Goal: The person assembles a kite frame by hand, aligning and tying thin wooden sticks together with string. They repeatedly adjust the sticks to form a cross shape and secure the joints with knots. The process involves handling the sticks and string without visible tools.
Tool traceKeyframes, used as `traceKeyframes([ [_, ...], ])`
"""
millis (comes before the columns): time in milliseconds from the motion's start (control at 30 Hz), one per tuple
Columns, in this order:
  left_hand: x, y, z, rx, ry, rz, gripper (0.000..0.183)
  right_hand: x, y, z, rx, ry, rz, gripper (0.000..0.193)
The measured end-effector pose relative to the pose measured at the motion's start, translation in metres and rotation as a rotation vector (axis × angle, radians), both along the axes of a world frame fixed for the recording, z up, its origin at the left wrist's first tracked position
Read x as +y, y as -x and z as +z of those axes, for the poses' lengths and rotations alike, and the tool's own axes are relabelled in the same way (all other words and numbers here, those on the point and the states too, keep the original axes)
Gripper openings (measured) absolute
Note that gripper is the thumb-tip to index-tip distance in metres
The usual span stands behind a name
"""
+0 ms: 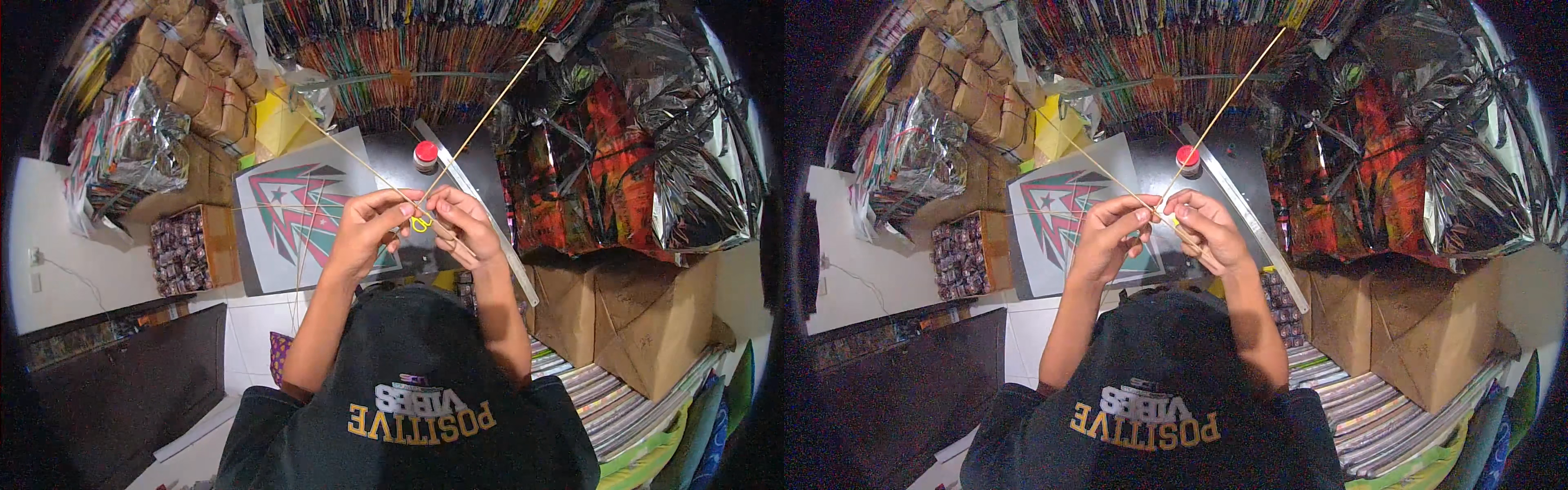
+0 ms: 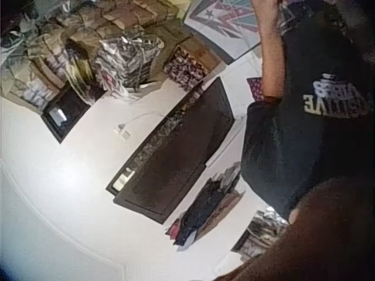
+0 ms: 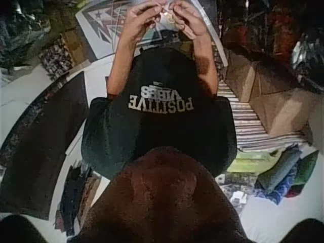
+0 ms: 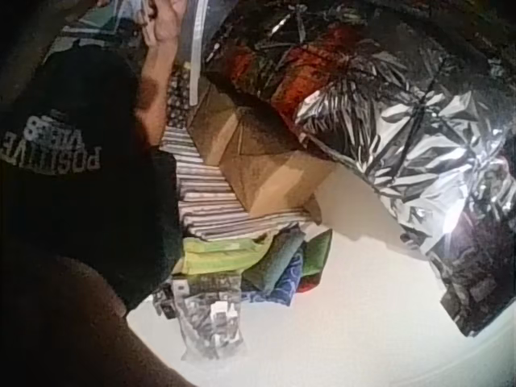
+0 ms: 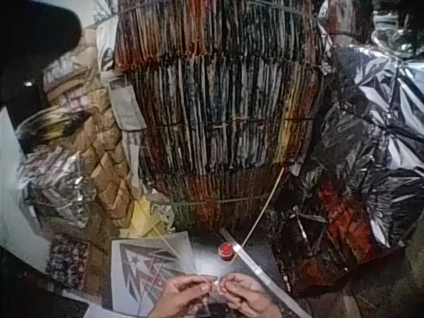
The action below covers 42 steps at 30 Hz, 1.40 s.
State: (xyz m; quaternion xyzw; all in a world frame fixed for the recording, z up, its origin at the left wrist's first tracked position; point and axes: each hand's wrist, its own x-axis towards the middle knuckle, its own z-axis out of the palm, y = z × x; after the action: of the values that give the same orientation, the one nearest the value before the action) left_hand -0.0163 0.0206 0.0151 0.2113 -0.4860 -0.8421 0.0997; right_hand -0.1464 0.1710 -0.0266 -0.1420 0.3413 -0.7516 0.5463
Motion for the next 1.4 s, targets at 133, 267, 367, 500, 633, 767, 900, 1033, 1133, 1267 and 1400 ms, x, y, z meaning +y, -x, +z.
traceKeyframes([
  [133, 0.002, -0.001, -0.003, 0.020, 0.003, 0.003, 0.027, -0.002, -0.003, 0.002, 0.112, -0.078, -0.032, 0.021],
  [267, 0.004, -0.001, -0.003, -0.002, 0.059, 0.040, 0.023, 0.001, -0.005, 0.002, 0.195, -0.143, 0.053, 0.023],
  [367, 0.000, -0.003, -0.003, 0.016, 0.034, 0.055, 0.020, 0.006, -0.003, -0.004, 0.081, -0.069, 0.178, 0.023],
  [500, 0.000, -0.004, 0.003, 0.034, -0.041, 0.073, 0.019, 0.008, -0.004, -0.002, -0.094, 0.015, 0.196, 0.024],
  [633, 0.003, -0.004, 0.004, 0.024, -0.003, 0.054, 0.019, 0.010, -0.002, -0.012, -0.232, 0.165, 0.179, 0.024],
  [767, 0.008, -0.004, 0.002, 0.004, 0.086, 0.038, 0.019, 0.010, -0.005, -0.018, -0.372, 0.261, 0.126, 0.024],
  [900, 0.014, -0.002, 0.002, 0.006, 0.104, 0.085, 0.018, 0.004, -0.011, -0.022, -0.541, 0.379, 0.123, 0.038],
  [1033, 0.013, -0.002, -0.003, 0.011, 0.128, 0.137, 0.018, 0.004, -0.016, -0.003, -0.272, 0.158, 0.061, 0.044],
  [1133, 0.010, -0.004, -0.003, -0.006, 0.118, 0.150, 0.018, 0.001, -0.016, 0.006, 0.050, -0.025, 0.016, 0.043],
  [1267, 0.009, -0.008, 0.001, -0.018, 0.008, 0.146, 0.018, 0.007, -0.008, -0.004, -0.152, 0.196, 0.005, 0.046],
  [1400, 0.012, -0.009, 0.001, 0.000, 0.061, 0.098, 0.018, 0.005, -0.012, 0.001, -0.379, 0.278, -0.045, 0.048],
])
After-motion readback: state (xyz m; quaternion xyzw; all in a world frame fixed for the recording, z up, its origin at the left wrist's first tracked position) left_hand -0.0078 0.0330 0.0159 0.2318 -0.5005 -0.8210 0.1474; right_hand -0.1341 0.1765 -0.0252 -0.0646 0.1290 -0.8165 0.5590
